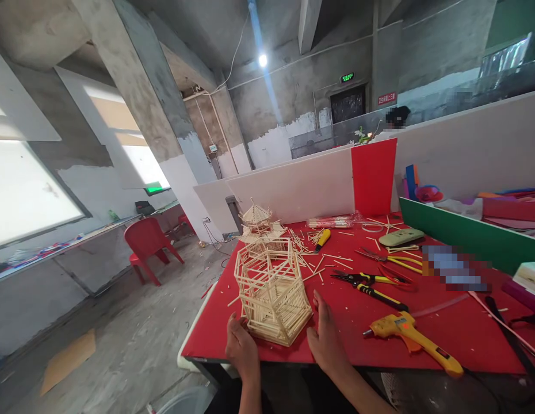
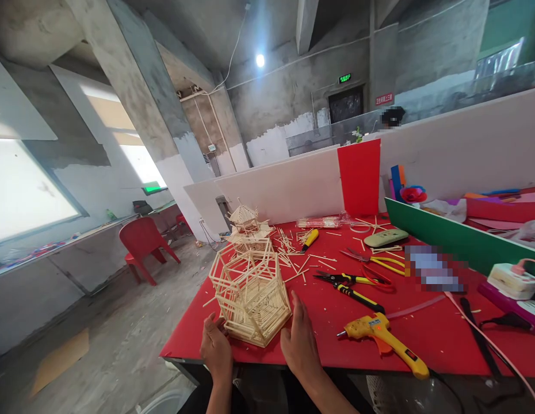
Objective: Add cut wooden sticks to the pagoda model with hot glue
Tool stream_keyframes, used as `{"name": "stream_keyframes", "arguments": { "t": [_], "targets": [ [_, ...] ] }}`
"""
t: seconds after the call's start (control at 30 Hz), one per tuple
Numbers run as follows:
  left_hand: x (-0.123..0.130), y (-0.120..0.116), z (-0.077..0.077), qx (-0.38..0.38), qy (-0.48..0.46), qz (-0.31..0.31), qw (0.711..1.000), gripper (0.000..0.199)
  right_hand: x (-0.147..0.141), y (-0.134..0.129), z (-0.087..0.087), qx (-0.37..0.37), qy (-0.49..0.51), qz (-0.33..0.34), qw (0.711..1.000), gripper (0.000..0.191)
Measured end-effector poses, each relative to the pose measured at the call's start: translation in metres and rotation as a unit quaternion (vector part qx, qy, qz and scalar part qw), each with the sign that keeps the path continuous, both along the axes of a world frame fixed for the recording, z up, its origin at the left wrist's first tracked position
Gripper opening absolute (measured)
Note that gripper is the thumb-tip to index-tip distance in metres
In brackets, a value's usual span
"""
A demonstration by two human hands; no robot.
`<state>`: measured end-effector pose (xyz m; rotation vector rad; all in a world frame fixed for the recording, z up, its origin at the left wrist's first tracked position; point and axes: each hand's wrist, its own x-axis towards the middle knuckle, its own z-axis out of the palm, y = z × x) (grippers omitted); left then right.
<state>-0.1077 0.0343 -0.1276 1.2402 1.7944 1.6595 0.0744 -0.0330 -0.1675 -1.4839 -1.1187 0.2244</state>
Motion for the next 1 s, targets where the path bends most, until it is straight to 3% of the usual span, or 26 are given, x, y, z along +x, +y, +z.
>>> {"name": "stream_keyframes", "arguments": {
  "t": [0.13,0.47,1.0],
  "targets": [
    [0.000,-0.003,0.000,-0.017,-0.016,-0.002,1.000,0.066,-0.002,-0.009,-0.003,-0.013,-0.023,-0.029,0.999,0.086],
    [0.008,-0.011,0.002,-0.004,-0.026,0.009,1.000,0.060,0.000,-0.012,0.010,-0.030,0.015,0.025,0.999,0.090],
    [0.005,-0.016,-0.006,0.003,0.006,0.002,1.000,0.057,0.002,-0.007,0.005,-0.016,0.006,0.046,0.999,0.094]
  ]
}}
